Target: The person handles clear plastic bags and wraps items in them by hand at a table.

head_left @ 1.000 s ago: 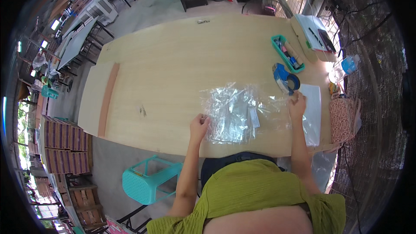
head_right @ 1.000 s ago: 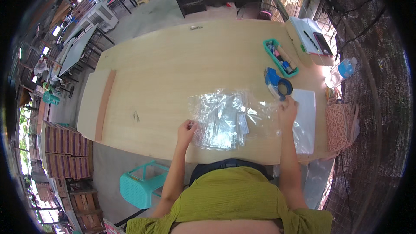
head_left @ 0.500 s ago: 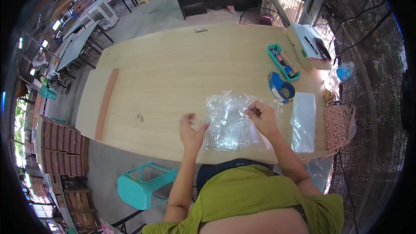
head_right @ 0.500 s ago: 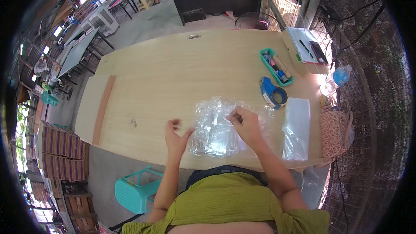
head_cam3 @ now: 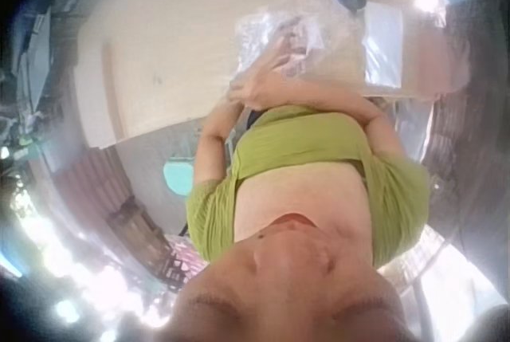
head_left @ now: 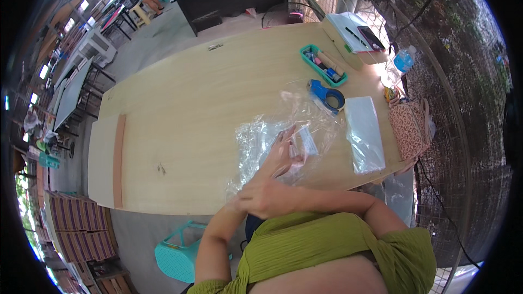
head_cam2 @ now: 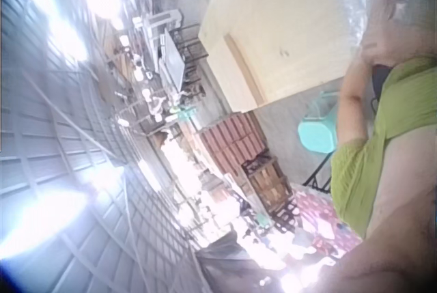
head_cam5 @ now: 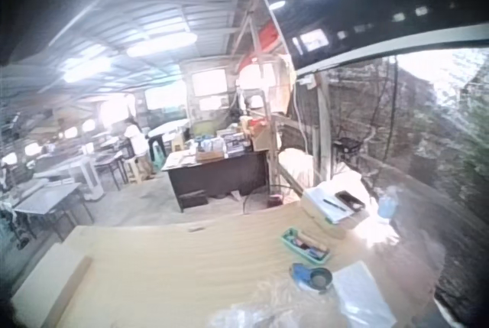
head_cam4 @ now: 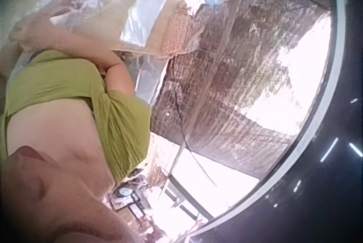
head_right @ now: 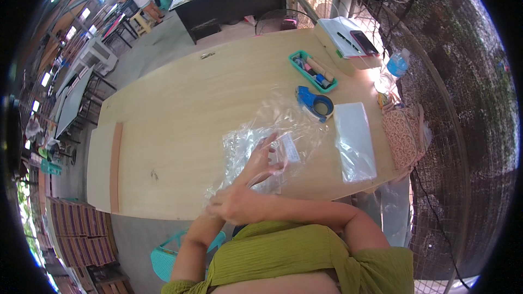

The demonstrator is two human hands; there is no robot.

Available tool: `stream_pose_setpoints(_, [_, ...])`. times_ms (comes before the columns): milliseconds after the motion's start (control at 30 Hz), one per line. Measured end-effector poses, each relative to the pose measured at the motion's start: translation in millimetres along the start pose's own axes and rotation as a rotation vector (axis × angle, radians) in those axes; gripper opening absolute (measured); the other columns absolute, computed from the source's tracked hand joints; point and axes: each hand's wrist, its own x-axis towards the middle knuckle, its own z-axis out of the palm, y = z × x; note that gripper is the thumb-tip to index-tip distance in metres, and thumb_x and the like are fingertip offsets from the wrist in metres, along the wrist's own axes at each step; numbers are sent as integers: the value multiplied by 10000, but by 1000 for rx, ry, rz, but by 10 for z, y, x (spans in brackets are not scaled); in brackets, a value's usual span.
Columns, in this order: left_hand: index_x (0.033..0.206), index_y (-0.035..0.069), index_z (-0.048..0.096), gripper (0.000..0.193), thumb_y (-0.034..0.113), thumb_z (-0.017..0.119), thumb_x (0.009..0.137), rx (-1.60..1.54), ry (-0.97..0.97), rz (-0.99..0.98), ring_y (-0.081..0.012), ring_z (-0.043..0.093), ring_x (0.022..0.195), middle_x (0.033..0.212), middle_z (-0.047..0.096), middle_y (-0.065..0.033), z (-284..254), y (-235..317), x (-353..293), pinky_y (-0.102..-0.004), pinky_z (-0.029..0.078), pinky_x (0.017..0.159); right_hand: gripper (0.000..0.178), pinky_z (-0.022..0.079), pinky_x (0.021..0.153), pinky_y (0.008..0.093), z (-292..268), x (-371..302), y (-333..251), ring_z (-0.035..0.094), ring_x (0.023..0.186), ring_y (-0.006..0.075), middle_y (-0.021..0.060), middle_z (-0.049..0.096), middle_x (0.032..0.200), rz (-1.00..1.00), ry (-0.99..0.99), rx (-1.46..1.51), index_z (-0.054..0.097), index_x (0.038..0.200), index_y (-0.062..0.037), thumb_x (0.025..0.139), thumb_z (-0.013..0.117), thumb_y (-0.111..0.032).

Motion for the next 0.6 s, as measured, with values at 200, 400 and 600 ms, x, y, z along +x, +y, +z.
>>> stream_pose_setpoints(200, [1402,19,343,876,108,798,658,145,257,229,-333,603,1032,1280,508,-218,482,-444,314,-380,544,820,186,522,678,388,340,-45,-130,631,780,276,90,625,864,-93,-114,235,615,946,-68,761,600,-66])
stream_pose_setpoints(400, [1232,57,540,613,51,758,659,290,31,89,-307,641,983,1097,647,-166,608,-1200,18,-380,539,800,349,487,835,407,-144,-97,-42,592,995,296,139,602,1071,189,-312,369,605,1104,-58,773,673,-144])
stream_pose_setpoints(600, [1143,75,612,395,118,737,771,-53,109,59,-269,670,940,1064,668,-145,267,-851,-187,-341,543,782,329,500,688,352,-249,-1579,1388,635,802,229,104,665,856,1265,253,-324,662,1001,-40,836,677,-325])
